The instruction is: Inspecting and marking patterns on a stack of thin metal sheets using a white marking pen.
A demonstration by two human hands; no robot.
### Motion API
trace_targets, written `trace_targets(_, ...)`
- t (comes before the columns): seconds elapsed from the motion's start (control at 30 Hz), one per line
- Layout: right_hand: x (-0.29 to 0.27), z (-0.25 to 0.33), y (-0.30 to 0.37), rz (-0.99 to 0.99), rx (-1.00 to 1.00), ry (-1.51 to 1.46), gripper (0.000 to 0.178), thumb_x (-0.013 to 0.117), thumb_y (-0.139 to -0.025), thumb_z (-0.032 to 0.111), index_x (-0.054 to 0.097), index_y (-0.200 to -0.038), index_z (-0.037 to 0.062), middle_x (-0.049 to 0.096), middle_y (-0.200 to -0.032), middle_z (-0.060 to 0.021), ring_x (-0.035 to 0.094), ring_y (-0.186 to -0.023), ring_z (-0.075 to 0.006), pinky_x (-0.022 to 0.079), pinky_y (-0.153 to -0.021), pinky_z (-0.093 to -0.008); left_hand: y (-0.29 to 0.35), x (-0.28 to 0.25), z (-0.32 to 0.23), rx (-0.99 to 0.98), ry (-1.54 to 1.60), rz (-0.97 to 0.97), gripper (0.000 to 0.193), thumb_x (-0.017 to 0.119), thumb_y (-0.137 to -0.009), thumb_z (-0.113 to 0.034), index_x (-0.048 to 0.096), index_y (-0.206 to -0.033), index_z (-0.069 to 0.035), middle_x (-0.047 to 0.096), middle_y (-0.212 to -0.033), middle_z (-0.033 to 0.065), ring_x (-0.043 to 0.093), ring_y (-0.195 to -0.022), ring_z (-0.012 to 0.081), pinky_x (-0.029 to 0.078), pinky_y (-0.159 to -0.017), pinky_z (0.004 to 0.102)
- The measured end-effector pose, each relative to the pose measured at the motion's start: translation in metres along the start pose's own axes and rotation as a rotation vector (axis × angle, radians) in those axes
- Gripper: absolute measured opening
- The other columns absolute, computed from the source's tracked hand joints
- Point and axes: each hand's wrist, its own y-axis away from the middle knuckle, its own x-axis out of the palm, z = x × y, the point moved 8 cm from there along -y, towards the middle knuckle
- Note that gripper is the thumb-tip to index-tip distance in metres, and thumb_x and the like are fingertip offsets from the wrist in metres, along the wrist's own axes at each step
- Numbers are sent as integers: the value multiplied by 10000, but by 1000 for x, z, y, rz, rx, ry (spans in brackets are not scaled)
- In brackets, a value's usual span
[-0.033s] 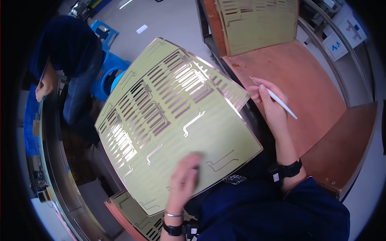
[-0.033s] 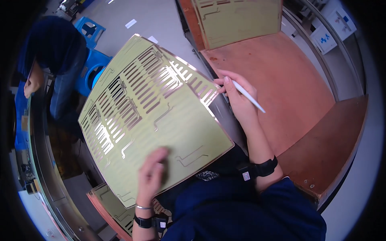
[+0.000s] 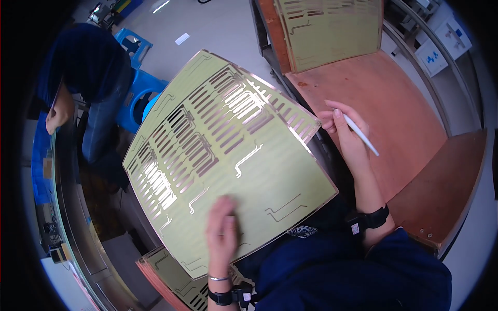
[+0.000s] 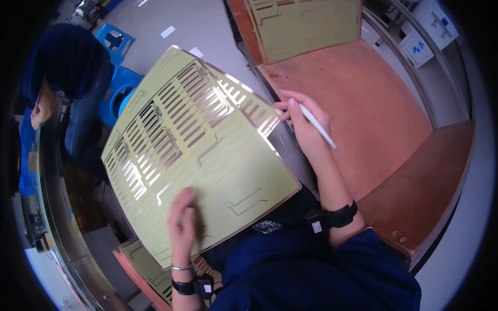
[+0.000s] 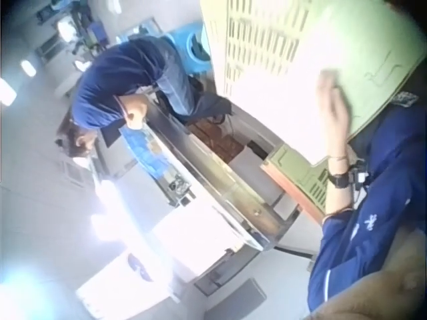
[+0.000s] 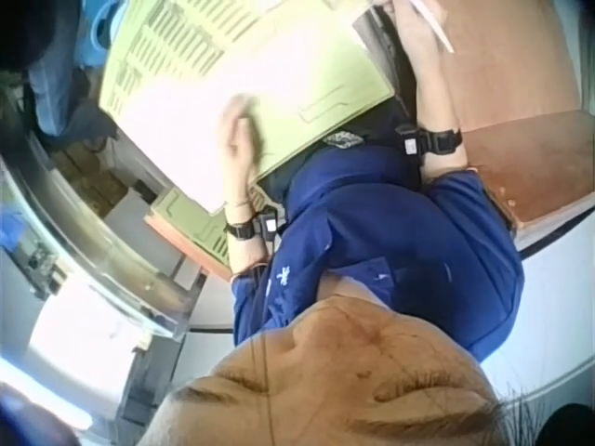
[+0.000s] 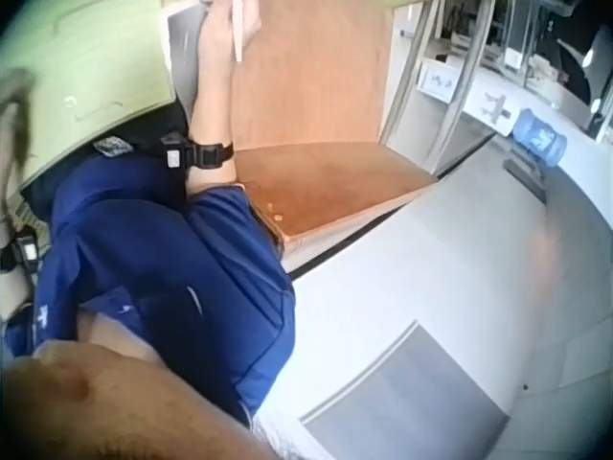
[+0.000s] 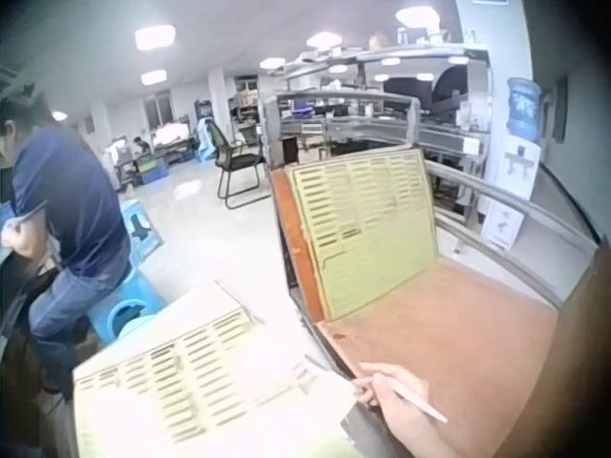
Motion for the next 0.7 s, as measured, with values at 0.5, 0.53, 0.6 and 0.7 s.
trace_targets(0.5,49,-13,27,231,-93,284,236,551,-921,39,603,-1149,9,672,-1026,-172,669,-938,-300,512,-823,-344,196,-201,140,-776,-186,-959,271,589,-956,-196,633,-1026,62,641,-862,31,535,-768,92,437,-692,241)
trace_targets(0.53,52,-12,27,248,-105,267,236,551,-921,39,603,-1149,9,672,-1026,-172,669,-938,-300,512,-823,-344,196,-201,140,-778,-86,-983,250,590,-956,-194,635,-986,50,630,-848,22,522,-751,87,428,-674,241)
trace_targets(0.6,50,-11,27,241,-147,389,237,543,-921,40,603,-1149,10,669,-1045,-179,662,-954,-317,508,-832,-352,199,-190,138,-682,42,-1131,226,583,-961,-192,629,-926,26,615,-836,14,512,-747,82,428,-670,242)
trace_targets(0.7,54,-12,21,275,-222,424,246,539,-918,39,605,-1154,17,667,-1056,-187,659,-960,-326,506,-834,-364,200,-178,125,-624,96,-1205,244,562,-976,-211,631,-942,21,644,-865,28,562,-753,97,461,-688,246)
